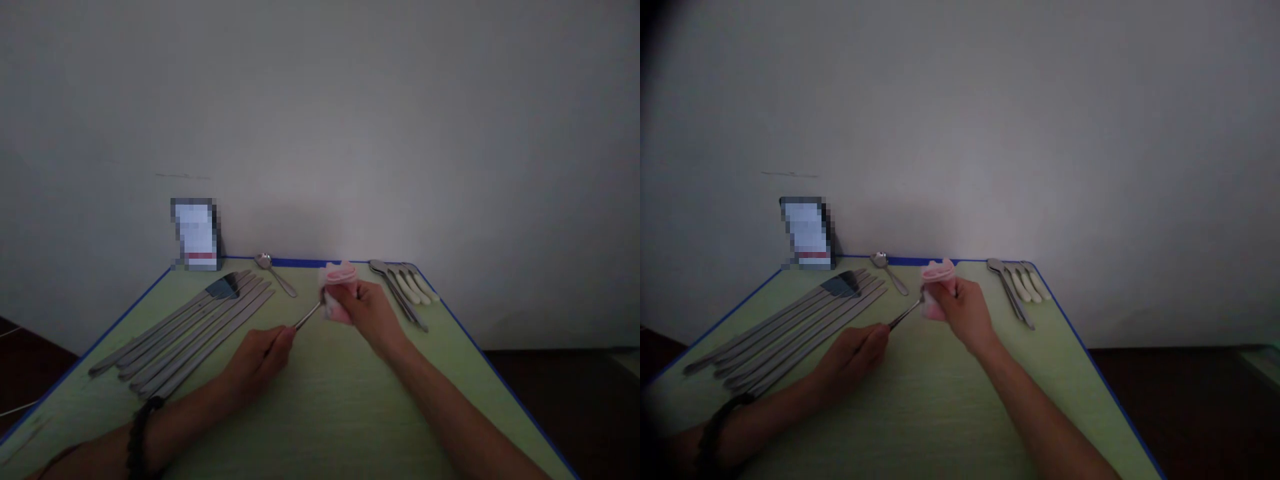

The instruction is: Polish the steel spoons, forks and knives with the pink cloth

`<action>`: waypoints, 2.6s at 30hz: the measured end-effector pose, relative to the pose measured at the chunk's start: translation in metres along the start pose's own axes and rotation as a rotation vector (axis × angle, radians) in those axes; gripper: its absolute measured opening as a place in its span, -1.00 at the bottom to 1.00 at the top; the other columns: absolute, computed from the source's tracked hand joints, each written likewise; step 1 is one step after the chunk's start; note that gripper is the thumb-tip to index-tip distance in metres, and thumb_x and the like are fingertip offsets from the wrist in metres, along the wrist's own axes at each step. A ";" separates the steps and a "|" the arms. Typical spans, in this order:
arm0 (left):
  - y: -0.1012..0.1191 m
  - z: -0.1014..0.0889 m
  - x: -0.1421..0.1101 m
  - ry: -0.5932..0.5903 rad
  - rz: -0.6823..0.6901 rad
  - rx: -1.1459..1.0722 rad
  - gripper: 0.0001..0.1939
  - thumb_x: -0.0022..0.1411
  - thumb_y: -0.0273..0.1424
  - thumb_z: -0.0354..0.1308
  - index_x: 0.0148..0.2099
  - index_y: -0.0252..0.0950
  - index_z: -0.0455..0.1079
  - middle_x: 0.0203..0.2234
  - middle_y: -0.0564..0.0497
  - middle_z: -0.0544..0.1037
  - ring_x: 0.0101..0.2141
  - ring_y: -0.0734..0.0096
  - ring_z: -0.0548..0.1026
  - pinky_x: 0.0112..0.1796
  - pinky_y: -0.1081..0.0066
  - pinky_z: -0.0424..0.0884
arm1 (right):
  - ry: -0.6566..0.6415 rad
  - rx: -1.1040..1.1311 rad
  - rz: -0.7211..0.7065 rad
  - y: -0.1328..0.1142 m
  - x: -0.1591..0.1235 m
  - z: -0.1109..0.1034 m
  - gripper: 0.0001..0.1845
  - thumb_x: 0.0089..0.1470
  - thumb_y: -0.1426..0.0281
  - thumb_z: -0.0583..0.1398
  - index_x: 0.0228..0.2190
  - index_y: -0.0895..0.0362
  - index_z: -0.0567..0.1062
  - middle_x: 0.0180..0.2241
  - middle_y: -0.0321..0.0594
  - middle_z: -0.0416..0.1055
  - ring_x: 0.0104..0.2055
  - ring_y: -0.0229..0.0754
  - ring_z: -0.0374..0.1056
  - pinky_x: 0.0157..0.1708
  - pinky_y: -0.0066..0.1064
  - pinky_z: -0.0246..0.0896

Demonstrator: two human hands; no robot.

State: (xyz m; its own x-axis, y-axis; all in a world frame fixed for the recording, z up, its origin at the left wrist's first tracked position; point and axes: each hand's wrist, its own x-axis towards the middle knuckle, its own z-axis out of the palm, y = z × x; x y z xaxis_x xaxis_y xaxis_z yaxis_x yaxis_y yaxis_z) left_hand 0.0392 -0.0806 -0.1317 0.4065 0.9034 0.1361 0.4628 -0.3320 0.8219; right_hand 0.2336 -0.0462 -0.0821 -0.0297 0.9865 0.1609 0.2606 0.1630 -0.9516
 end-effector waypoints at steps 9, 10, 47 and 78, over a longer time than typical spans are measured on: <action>0.010 0.010 0.005 -0.027 -0.079 -0.088 -0.58 0.28 -0.15 -0.30 -0.55 -0.22 0.02 -0.69 0.16 0.11 -0.63 0.50 0.12 -0.56 0.46 0.06 | 0.000 0.467 0.173 0.005 -0.025 0.066 -0.55 -0.03 0.04 0.15 -0.56 0.20 0.47 -0.61 -0.27 0.34 -0.58 -0.30 0.15 -0.54 -0.46 0.05; 0.010 0.010 0.006 -0.017 -0.081 -0.092 -0.59 0.28 -0.16 -0.29 -0.55 -0.23 0.03 -0.69 0.16 0.11 -0.63 0.50 0.11 -0.56 0.47 0.05 | -0.005 0.420 0.174 0.007 -0.026 0.063 -0.55 -0.03 0.04 0.15 -0.57 0.20 0.47 -0.62 -0.28 0.33 -0.59 -0.32 0.13 -0.56 -0.48 0.01; 0.020 0.022 0.047 0.250 0.487 0.282 -0.76 0.29 -0.43 -0.11 -0.21 -0.30 0.40 -0.33 -0.09 0.50 -0.27 0.29 0.42 -0.18 0.28 0.30 | -0.006 -0.320 0.205 0.022 0.008 -0.060 -0.76 0.09 0.24 0.02 -0.49 0.12 0.32 -0.66 -0.31 0.37 -0.68 -0.28 0.21 -0.63 -0.46 0.04; 0.010 0.030 0.052 0.032 0.330 0.277 -0.79 0.29 -0.45 -0.09 -0.17 -0.30 0.38 -0.05 -0.13 0.41 -0.02 0.25 0.32 0.03 0.17 0.26 | 0.127 -1.249 0.243 0.055 0.054 -0.040 -0.73 0.14 0.42 0.01 -0.23 0.25 0.45 -0.28 0.09 0.47 -0.24 -0.03 0.42 -0.30 -0.32 0.18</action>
State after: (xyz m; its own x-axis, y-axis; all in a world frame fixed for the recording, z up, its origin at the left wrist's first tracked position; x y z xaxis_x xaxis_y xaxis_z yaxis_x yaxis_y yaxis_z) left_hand 0.0887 -0.0450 -0.1325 0.5458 0.7431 0.3871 0.5078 -0.6608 0.5526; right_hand 0.2852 0.0154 -0.1150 0.2202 0.9695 0.1073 0.9739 -0.2124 -0.0795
